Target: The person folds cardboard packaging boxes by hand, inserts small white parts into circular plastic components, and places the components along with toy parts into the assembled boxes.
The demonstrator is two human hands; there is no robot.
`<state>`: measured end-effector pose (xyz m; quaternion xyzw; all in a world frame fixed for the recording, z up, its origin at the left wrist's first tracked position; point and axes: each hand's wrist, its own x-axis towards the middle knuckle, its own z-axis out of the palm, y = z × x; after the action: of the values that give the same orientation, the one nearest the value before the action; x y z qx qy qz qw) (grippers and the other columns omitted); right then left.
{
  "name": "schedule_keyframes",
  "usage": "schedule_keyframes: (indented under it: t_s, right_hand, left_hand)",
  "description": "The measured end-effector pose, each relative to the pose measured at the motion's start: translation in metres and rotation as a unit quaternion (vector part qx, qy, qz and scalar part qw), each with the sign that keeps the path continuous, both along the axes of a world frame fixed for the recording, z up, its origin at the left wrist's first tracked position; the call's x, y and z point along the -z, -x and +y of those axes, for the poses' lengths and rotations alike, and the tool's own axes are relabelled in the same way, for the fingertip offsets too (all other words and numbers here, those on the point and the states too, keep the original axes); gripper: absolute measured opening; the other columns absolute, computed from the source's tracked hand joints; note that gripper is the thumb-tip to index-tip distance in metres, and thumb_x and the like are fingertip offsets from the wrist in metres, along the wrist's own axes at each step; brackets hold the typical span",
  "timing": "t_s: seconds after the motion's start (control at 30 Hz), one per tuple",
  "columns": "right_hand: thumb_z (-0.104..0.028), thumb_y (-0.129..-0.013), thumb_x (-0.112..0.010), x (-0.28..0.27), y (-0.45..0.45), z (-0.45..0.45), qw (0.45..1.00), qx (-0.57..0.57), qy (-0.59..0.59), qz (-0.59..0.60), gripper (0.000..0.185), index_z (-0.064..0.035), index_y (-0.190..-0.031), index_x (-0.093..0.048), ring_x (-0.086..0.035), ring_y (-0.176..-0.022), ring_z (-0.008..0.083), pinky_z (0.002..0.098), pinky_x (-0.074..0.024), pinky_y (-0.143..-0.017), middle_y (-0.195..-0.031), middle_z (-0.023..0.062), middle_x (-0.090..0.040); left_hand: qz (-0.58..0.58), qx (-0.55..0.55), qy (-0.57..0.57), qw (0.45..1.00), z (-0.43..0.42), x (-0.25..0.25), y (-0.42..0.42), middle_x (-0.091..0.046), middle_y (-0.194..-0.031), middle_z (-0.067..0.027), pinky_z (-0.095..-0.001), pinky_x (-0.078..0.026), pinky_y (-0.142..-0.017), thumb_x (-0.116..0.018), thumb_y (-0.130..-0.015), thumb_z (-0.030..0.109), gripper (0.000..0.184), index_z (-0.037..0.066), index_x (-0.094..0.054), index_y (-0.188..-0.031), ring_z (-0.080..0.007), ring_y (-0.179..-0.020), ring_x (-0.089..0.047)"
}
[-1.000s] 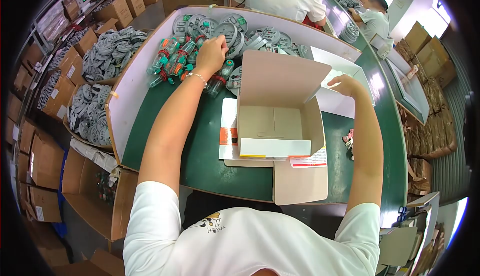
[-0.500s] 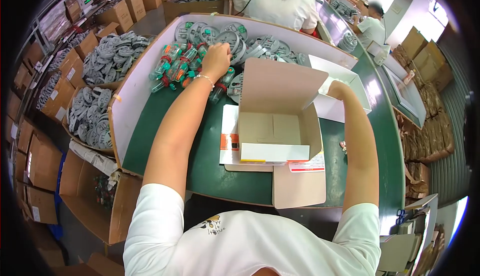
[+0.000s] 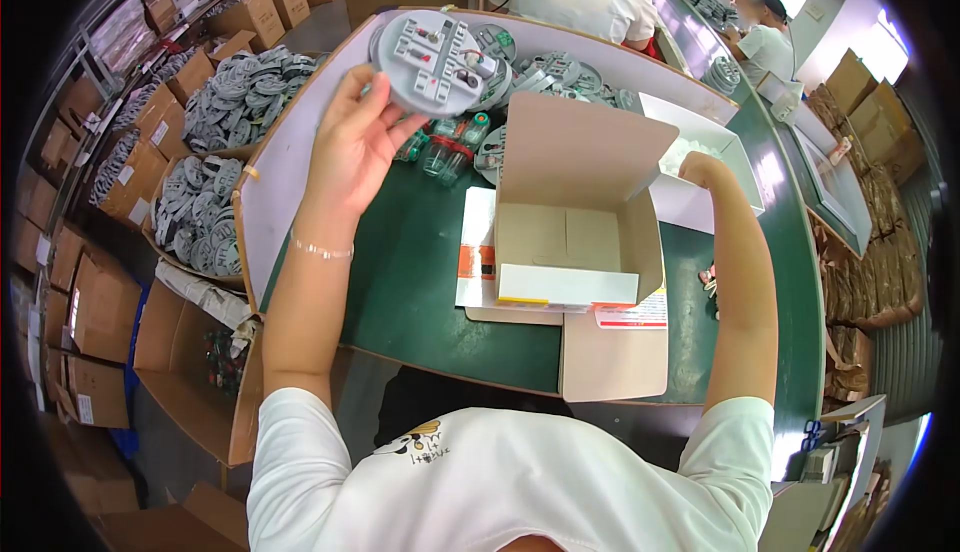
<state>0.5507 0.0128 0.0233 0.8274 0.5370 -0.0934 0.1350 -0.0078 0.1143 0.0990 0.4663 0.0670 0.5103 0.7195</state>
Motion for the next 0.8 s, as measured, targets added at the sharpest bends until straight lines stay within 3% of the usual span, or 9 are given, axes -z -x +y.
schedule_keyframes:
  t_s: [0.2,0.33,0.4,0.47,0.53,0.6,0.67,0.73,0.8]
  right_hand:
    - [-0.017,-0.060,-0.073,-0.009,0.014,-0.009,0.991,0.010,-0.053,0.123,0.031,-0.0044,-0.088,-0.077,-0.070,-0.075,0.0287,0.0404,-0.0523,-0.064,-0.081,0.0184,-0.072]
    - [-0.015,-0.062,-0.073,-0.006,0.008,-0.008,0.995,-0.003,-0.094,0.013,0.022,-0.0033,-0.081,-0.075,-0.070,-0.075,0.0282,0.0401,-0.0531,-0.065,-0.084,0.0179,-0.072]
    - [-0.017,-0.067,-0.076,0.003,-0.011,-0.011,0.938,0.038,-0.274,-0.207,0.022,-0.0024,-0.084,-0.072,-0.070,-0.075,0.0270,0.0392,-0.0535,-0.068,-0.086,0.0176,-0.071]
    - [-0.019,-0.076,-0.077,-0.063,0.069,-0.040,0.865,0.027,-0.469,-0.175,0.024,-0.0021,-0.091,-0.070,-0.070,-0.076,0.0217,0.0360,-0.0529,-0.070,-0.085,0.0148,-0.072]
    - [-0.020,-0.081,-0.078,-0.115,0.146,-0.070,0.806,0.073,-0.579,0.100,0.028,-0.0006,-0.099,-0.069,-0.071,-0.090,0.0240,0.0326,-0.0533,-0.080,-0.093,0.0118,-0.073]
    - [-0.010,-0.083,-0.077,-0.134,0.210,-0.099,0.734,-0.019,-0.611,0.297,0.019,-0.0013,-0.099,-0.070,-0.068,-0.088,0.0150,0.0281,-0.0528,-0.078,-0.090,0.0061,-0.072]
    - [0.002,-0.083,-0.074,-0.134,0.264,-0.120,0.700,-0.081,-0.581,0.408,0.016,-0.0007,-0.098,-0.071,-0.066,-0.087,0.0107,0.0244,-0.0519,-0.078,-0.091,0.0035,-0.071]
    - [0.002,-0.081,-0.076,-0.126,0.307,-0.131,0.671,-0.172,-0.529,0.490,0.017,0.0042,-0.098,-0.070,-0.066,-0.086,0.0111,0.0233,-0.0545,-0.076,-0.096,0.0063,-0.071]
    - [0.004,-0.077,-0.080,-0.118,0.338,-0.136,0.684,-0.198,-0.550,0.436,0.023,0.0060,-0.096,-0.068,-0.067,-0.085,0.0133,0.0247,-0.0563,-0.076,-0.098,0.0092,-0.071]
  left_hand:
    - [-0.081,0.041,-0.004,0.996,-0.074,0.021,0.021,-0.065,-0.115,-0.0129,-0.0447,-0.055,-0.098,-0.049,-0.104,0.013,0.008,0.006,-0.050,-0.108,-0.0255,-0.112,-0.065]
    - [-0.115,0.024,0.017,0.993,-0.100,0.034,0.022,-0.065,-0.114,-0.0126,-0.0461,-0.055,-0.099,-0.051,-0.103,0.012,0.008,0.006,-0.049,-0.107,-0.0255,-0.113,-0.065]
    - [-0.107,0.013,-0.004,0.994,-0.108,0.038,0.023,-0.065,-0.114,-0.0127,-0.0450,-0.054,-0.099,-0.054,-0.101,0.011,0.008,0.006,-0.049,-0.105,-0.0248,-0.112,-0.065]
    - [-0.087,-0.003,-0.055,0.995,-0.114,0.041,0.024,-0.065,-0.114,-0.0130,-0.0428,-0.054,-0.099,-0.059,-0.099,0.008,0.010,0.006,-0.050,-0.103,-0.0236,-0.112,-0.064]
    - [-0.072,-0.016,-0.083,0.994,-0.119,0.046,0.021,-0.065,-0.114,-0.0135,-0.0414,-0.053,-0.097,-0.061,-0.097,0.007,0.011,0.005,-0.051,-0.102,-0.0226,-0.111,-0.064]
    - [-0.044,-0.036,-0.141,0.988,-0.127,0.051,0.016,-0.064,-0.114,-0.0145,-0.0387,-0.053,-0.095,-0.065,-0.094,0.005,0.014,0.005,-0.052,-0.100,-0.0208,-0.108,-0.063]
    - [-0.025,-0.041,-0.157,0.986,-0.138,0.052,0.006,-0.064,-0.115,-0.0151,-0.0378,-0.052,-0.093,-0.066,-0.094,0.004,0.014,0.004,-0.053,-0.099,-0.0202,-0.107,-0.063]
    - [0.007,-0.067,-0.196,0.978,-0.149,0.051,-0.006,-0.063,-0.115,-0.0162,-0.0360,-0.052,-0.090,-0.067,-0.092,0.001,0.015,0.003,-0.053,-0.097,-0.0190,-0.104,-0.062]
    - [0.007,-0.059,-0.201,0.978,-0.160,0.049,-0.017,-0.063,-0.116,-0.0168,-0.0358,-0.052,-0.090,-0.066,-0.093,0.001,0.014,0.002,-0.053,-0.098,-0.0188,-0.103,-0.062]
